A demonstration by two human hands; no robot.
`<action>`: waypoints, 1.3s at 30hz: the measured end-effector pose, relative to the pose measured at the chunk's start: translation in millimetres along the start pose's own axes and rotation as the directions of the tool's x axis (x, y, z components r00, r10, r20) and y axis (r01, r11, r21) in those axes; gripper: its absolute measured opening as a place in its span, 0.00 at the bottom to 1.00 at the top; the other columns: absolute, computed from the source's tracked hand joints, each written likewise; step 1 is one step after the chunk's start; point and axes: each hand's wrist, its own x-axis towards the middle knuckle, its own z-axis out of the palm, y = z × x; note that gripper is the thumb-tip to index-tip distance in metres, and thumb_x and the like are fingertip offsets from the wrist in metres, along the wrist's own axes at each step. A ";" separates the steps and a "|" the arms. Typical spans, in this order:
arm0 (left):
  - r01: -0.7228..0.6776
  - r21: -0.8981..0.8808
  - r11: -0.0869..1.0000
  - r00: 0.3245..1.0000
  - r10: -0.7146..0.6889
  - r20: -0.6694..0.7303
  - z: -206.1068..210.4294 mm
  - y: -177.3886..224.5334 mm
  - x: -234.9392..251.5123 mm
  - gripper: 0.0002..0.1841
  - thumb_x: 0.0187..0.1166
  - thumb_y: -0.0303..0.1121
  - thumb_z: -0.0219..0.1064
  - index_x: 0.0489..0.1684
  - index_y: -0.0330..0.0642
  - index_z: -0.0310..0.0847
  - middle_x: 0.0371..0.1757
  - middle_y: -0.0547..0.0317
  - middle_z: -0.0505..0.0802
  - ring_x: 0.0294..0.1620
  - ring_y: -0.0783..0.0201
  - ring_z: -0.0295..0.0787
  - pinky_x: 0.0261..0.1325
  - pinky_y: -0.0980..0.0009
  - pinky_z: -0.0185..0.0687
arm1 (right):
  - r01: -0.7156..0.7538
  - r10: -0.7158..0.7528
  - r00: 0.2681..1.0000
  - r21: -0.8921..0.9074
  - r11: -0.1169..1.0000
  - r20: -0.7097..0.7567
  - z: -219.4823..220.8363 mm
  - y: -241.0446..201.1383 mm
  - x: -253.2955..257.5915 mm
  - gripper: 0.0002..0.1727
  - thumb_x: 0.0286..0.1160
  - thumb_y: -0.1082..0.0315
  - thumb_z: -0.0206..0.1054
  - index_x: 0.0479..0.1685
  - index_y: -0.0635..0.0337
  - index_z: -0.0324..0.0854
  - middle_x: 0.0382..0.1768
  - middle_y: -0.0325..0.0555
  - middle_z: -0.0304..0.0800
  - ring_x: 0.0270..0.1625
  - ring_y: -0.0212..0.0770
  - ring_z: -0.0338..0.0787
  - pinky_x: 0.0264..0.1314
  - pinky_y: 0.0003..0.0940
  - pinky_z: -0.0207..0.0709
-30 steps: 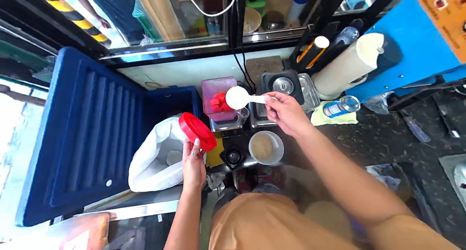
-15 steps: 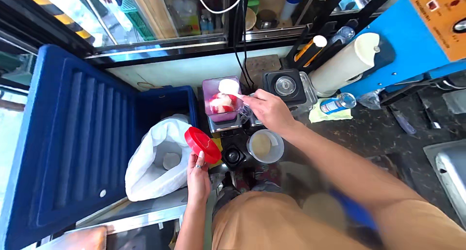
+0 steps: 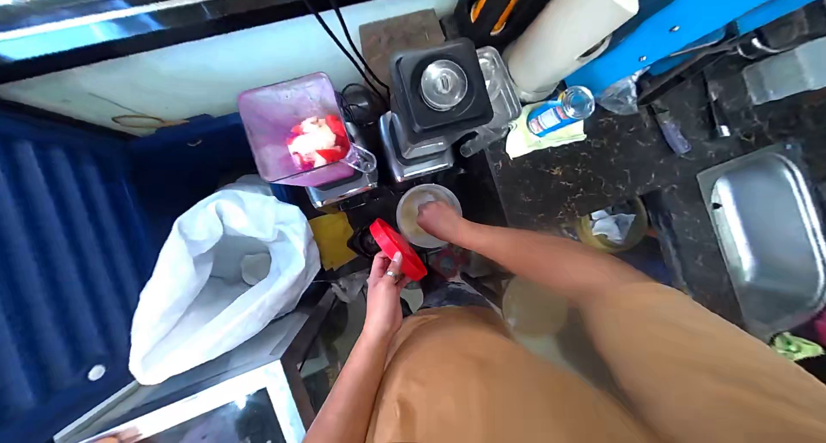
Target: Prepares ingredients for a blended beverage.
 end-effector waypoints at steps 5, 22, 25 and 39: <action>-0.003 0.000 1.000 1.000 0.003 -0.018 14.8 -4.6 1.3 0.15 0.91 0.33 0.57 0.69 0.36 0.71 0.59 0.42 0.90 0.58 0.49 0.91 0.61 0.51 0.89 | -0.284 0.232 0.947 0.245 0.927 0.223 14.5 -4.9 27.3 0.11 0.73 0.76 0.65 0.50 0.70 0.86 0.56 0.68 0.88 0.61 0.70 0.88 0.57 0.73 0.81; -0.072 -0.023 0.997 0.989 0.068 -0.129 20.7 -5.9 -8.3 0.16 0.91 0.36 0.57 0.70 0.38 0.71 0.58 0.43 0.90 0.56 0.49 0.91 0.58 0.50 0.89 | -0.065 0.247 0.965 0.834 0.548 -0.087 -2.7 75.3 -63.4 0.15 0.90 0.60 0.60 0.60 0.55 0.89 0.45 0.53 0.92 0.40 0.47 0.91 0.50 0.49 0.86; -0.096 -0.006 0.995 0.974 0.093 -0.207 8.9 10.9 -13.2 0.18 0.92 0.37 0.55 0.75 0.41 0.67 0.61 0.44 0.88 0.58 0.49 0.90 0.59 0.49 0.88 | -0.003 0.342 0.937 0.976 0.220 -0.074 23.7 93.4 -76.0 0.15 0.91 0.59 0.58 0.62 0.56 0.85 0.33 0.43 0.82 0.25 0.33 0.75 0.30 0.31 0.73; -0.451 0.079 0.889 0.818 0.448 -0.360 -29.7 137.0 -11.5 0.21 0.93 0.41 0.51 0.81 0.49 0.60 0.69 0.48 0.84 0.65 0.50 0.87 0.62 0.48 0.87 | 0.149 0.448 0.892 0.975 -0.165 -0.061 51.8 90.4 -68.2 0.12 0.89 0.65 0.60 0.60 0.60 0.83 0.24 0.36 0.73 0.19 0.26 0.65 0.23 0.23 0.63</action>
